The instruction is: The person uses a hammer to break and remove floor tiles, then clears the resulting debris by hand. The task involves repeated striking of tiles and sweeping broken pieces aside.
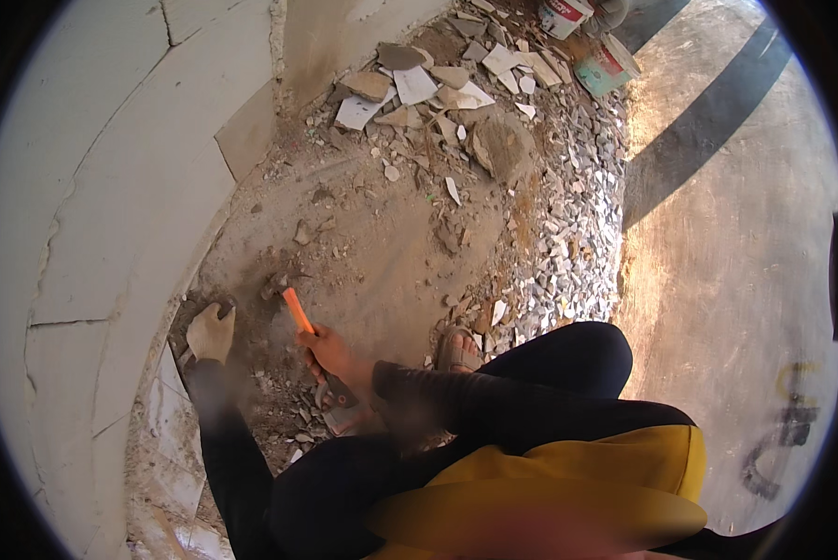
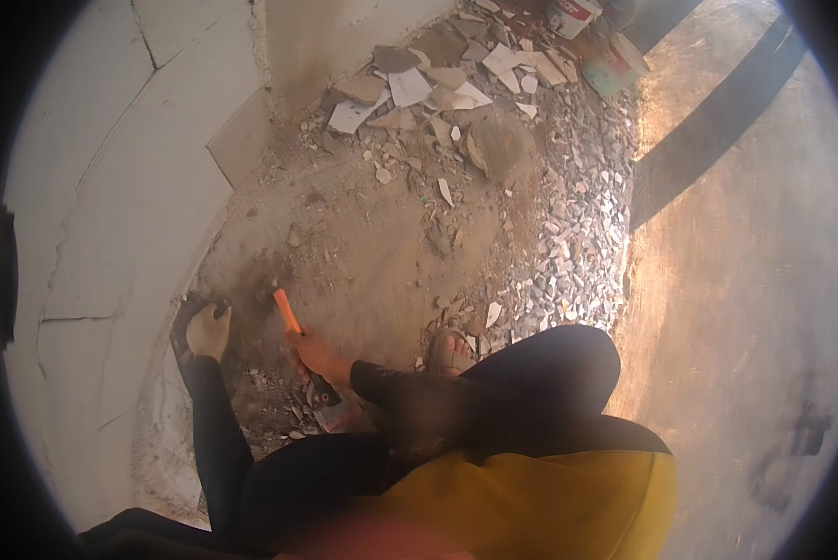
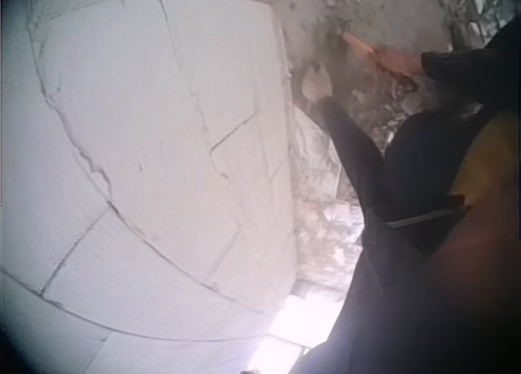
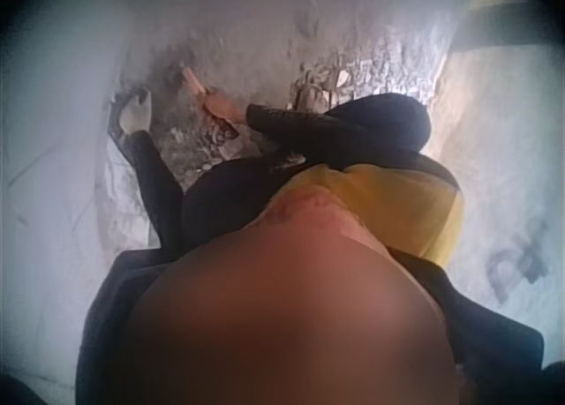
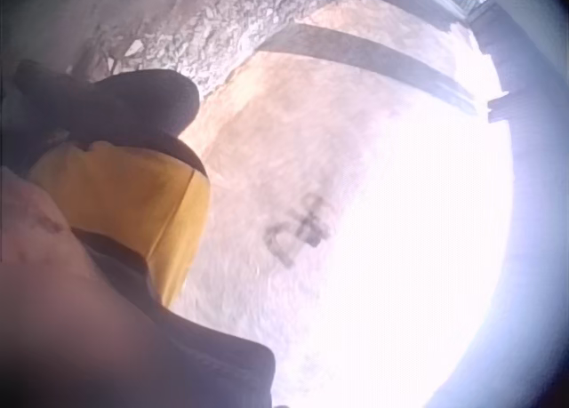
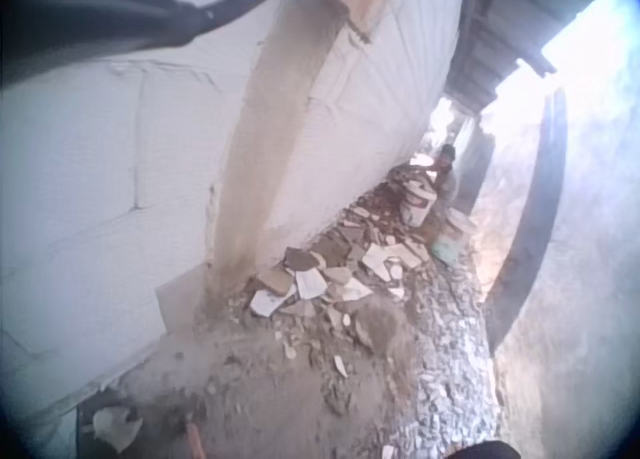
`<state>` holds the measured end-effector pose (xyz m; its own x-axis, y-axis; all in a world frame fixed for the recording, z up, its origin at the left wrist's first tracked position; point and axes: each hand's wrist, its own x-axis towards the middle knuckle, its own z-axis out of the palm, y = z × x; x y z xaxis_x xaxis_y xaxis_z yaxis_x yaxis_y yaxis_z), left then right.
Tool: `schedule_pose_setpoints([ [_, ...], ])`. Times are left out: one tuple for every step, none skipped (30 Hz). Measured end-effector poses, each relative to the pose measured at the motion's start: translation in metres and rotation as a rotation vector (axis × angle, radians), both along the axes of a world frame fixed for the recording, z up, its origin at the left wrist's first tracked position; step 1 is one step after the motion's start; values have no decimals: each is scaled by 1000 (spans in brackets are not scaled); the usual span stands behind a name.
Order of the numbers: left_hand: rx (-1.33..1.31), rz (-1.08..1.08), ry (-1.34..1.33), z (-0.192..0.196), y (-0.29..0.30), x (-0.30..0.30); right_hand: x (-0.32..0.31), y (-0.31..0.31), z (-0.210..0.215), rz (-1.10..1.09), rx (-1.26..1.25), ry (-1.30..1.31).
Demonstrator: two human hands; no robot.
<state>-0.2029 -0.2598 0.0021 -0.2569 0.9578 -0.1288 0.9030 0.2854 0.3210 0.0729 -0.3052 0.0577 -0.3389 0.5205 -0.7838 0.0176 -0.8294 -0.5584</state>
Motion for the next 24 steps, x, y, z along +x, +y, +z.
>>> schedule_pose_setpoints([
  [-9,-13,5,1,0,1,3,2,1,5,-8,5],
  [-25,-11,10,3,0,1,6,4,3,19,-1,6],
  [-31,-1,9,4,0,2,10,6,5,12,-42,43],
  [-43,7,-5,6,1,3,14,7,8,11,-70,75],
  [-54,13,-18,7,1,3,17,8,10,12,-109,92],
  [-69,16,-19,8,1,3,20,9,12,22,-99,111],
  [-68,16,-18,9,2,4,22,9,13,29,-109,118],
  [-69,18,-7,9,2,4,23,9,14,38,-145,119],
  [-98,26,11,9,2,3,24,9,13,25,-143,141],
  [-80,17,9,8,2,3,24,8,12,18,-157,155],
  [-81,17,11,7,2,3,24,8,10,2,-157,159],
  [-79,17,11,6,2,3,23,7,9,7,-166,164],
  [-92,15,15,6,1,2,23,6,7,3,-163,162],
  [-101,14,18,5,1,2,23,5,6,2,-160,155],
  [-94,18,28,5,1,2,22,4,5,9,-160,171],
  [-106,13,21,6,1,3,23,4,5,17,-162,182],
  [-102,14,21,7,2,3,23,3,6,29,-168,169],
  [-98,22,32,9,2,4,23,2,7,19,-179,180],
  [-89,13,19,11,2,4,24,1,9,12,-197,166],
  [-82,14,17,13,3,5,24,0,10,10,-219,153],
  [-109,26,21,15,4,6,24,-1,11,-1,-220,151],
  [-120,23,5,17,5,6,25,-1,12,-6,-225,151],
  [-168,31,-5,19,5,6,24,-2,13,-11,-231,150],
  [-205,42,-6,20,6,6,24,-3,13,-13,-237,155],
])
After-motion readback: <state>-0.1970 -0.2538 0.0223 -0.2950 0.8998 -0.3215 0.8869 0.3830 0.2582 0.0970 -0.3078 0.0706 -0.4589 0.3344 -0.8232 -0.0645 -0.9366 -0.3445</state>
